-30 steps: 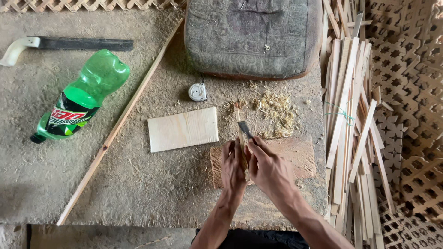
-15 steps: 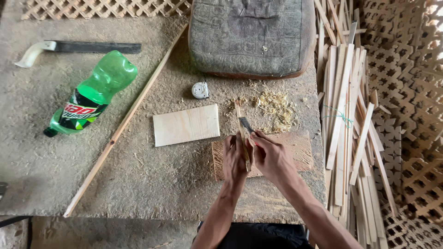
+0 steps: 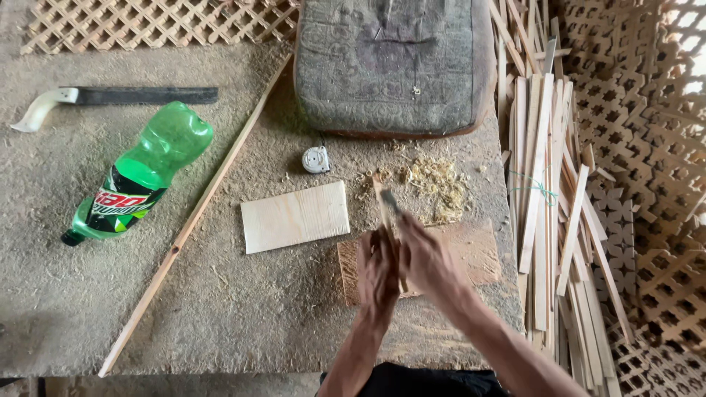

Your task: The person uses a red-handled knife to shave and shape a thin wooden stick on a wooden workbench. They repeatedly scrape the stick to remove shavings and refine its shape, occasionally rotating the stick to work on different sides. The person continues this process throughout the clip.

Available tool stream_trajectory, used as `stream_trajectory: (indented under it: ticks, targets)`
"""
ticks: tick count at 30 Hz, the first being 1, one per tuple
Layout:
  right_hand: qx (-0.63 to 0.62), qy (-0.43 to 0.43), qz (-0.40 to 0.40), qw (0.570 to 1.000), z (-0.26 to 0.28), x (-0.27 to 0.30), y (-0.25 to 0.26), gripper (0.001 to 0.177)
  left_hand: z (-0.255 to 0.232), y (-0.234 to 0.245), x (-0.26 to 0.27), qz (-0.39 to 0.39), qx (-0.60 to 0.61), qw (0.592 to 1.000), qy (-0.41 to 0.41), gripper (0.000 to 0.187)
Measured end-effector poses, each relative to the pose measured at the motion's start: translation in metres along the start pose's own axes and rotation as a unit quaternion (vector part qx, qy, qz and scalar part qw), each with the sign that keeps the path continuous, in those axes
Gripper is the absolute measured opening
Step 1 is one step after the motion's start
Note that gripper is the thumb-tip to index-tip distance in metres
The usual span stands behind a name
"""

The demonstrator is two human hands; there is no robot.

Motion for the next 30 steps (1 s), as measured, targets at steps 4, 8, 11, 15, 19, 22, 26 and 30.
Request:
stream_trajectory:
  ticks: [4,8,11,15,19,22,26,30]
  targets:
    - [0.113,-0.017,0.004,0.993,-0.036,-0.032,-0.031,0.028,0.008,-0.007,0.003,-0.072,0.011,0.994,-0.081,0.052]
    - [0.018,-0.002,-0.002,1.000,-0.029,-0.029,-0.015,0.033,-0.007,0.023,-0.014,-0.049,0.000,0.996,-0.072,0.051]
    - [-0.068,-0.047,0.025,0.996,-0.015,-0.018,0.009,0.045,-0.003,0.019,-0.009,-0.004,-0.001,0.999,-0.034,0.054]
    - [-0.088,-0.128,0.010,0.988,-0.026,-0.005,0.036,0.065,-0.003,0.016,-0.012,-0.035,-0.017,0.998,-0.049,0.039]
    - [-0.075,-0.092,-0.016,0.993,-0.007,0.016,0.060,0.047,-0.001,0.008,-0.009,-0.041,-0.027,0.997,-0.061,0.036]
    - [-0.067,-0.052,-0.021,0.996,0.002,0.025,0.064,0.043,0.001,0.003,-0.005,-0.044,-0.040,0.996,-0.061,0.045]
    - [-0.057,-0.055,0.021,0.997,0.010,0.035,0.062,0.046,-0.009,0.017,-0.006,-0.041,-0.029,0.997,-0.065,0.043]
    - [-0.026,-0.007,-0.017,0.999,0.005,0.040,0.046,0.044,-0.001,0.009,-0.007,-0.029,-0.046,0.997,-0.057,0.039]
Point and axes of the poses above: each hand's wrist, its own x-axis away from the middle knuckle, its own y-axis out of the back of the hand, z = x × y, the point moved 3 cm from there along -x, towards the middle knuckle, and after that the axes turned 12 degrees about -y, right-handed, at the moved point
